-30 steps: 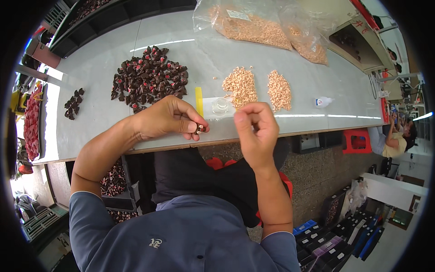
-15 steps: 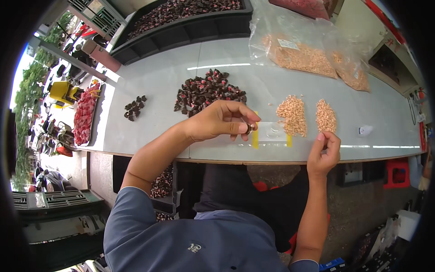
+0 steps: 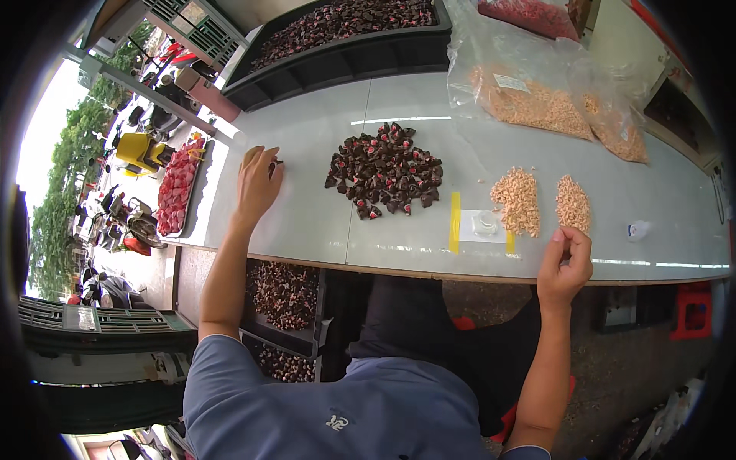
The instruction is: Sorting and inspecting small plastic components on a workbench.
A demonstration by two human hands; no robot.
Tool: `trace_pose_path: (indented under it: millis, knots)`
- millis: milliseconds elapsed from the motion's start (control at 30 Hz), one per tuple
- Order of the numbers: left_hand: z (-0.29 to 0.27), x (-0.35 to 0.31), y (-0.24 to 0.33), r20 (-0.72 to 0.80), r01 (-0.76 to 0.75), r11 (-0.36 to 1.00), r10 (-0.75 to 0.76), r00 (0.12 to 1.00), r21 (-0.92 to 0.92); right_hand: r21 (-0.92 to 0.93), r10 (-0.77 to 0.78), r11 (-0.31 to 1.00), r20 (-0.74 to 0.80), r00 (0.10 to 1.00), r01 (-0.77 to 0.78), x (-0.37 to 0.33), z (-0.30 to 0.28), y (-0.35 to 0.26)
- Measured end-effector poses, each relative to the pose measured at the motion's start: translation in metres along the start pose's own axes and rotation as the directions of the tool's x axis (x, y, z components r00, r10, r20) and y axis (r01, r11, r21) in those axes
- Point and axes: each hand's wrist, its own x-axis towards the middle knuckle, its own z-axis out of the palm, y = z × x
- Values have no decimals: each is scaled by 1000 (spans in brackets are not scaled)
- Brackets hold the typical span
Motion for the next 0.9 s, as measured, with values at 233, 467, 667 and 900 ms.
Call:
trace_pose_path:
  millis: [233, 467, 667, 900]
  knots:
    - [-9, -7, 12, -10, -1, 1000, 1, 1000, 7, 29, 12, 1000, 23, 1000, -12, -1, 1, 1]
    - [-20, 8, 98, 424, 405, 882, -279, 862, -242, -12, -16, 1000, 13, 1000, 16, 0, -1, -1]
    - [-14, -6, 96, 352, 253, 927, -148, 924, -276, 55, 55, 997, 38, 998, -57, 1, 4, -2]
    - [-5, -12, 93, 269, 172, 873, -48, 962, -457, -5, -15, 1000, -24, 1000, 15, 3, -4, -5]
